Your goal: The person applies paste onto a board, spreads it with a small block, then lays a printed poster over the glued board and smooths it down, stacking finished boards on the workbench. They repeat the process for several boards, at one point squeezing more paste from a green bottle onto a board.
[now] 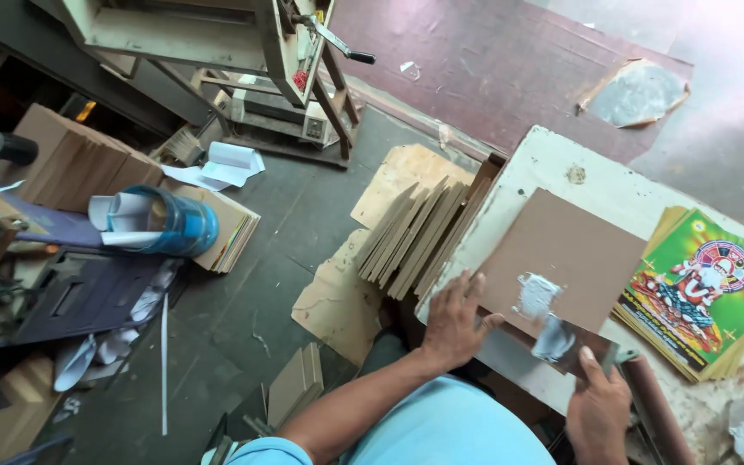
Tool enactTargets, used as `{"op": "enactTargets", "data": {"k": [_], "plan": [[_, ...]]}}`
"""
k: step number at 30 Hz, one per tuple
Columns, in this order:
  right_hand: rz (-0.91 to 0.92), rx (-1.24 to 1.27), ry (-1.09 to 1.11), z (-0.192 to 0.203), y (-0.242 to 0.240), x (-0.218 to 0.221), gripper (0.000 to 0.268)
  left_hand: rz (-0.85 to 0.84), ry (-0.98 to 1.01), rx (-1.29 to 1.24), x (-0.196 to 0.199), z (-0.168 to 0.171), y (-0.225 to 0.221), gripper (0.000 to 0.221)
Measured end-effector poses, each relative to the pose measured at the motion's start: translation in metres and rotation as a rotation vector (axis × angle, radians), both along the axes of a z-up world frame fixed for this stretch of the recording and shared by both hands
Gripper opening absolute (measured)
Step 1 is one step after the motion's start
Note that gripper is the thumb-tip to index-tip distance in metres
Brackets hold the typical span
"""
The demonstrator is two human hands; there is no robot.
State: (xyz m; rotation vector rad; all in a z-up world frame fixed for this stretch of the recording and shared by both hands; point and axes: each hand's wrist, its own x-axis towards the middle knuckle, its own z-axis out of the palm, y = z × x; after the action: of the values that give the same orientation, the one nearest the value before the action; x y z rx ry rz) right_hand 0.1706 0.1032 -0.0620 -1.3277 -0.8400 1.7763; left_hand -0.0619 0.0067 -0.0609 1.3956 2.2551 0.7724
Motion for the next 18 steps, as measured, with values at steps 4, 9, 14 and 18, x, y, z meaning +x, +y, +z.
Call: {"op": "enactTargets", "data": {"k": [4, 9, 14, 18], "plan": [[-0.05, 0.008, 0.0, 0.046, -0.02, -0.026, 0.029, -0.065, -0.009, 0.096, -0.02, -0.021, -0.009, 0.075], [-0.116, -0.148, 0.067, 0.08, -0.04, -0.022, 0.036, 0.252, -1.808, 0.341, -0.033, -0.037, 0.008, 0.075], [0.044, 0.207, -0.142, 0.097, -0.001, -0.025, 0.027, 0.423, -2.253, 0.263, -0.033, 0.023, 0.016, 0.082], [0.359, 0.823, -0.979, 0.083, 0.058, -0.045, 0.027, 0.266, -2.231, 0.323, -0.02, -0.005, 0.018, 0.066]]}}
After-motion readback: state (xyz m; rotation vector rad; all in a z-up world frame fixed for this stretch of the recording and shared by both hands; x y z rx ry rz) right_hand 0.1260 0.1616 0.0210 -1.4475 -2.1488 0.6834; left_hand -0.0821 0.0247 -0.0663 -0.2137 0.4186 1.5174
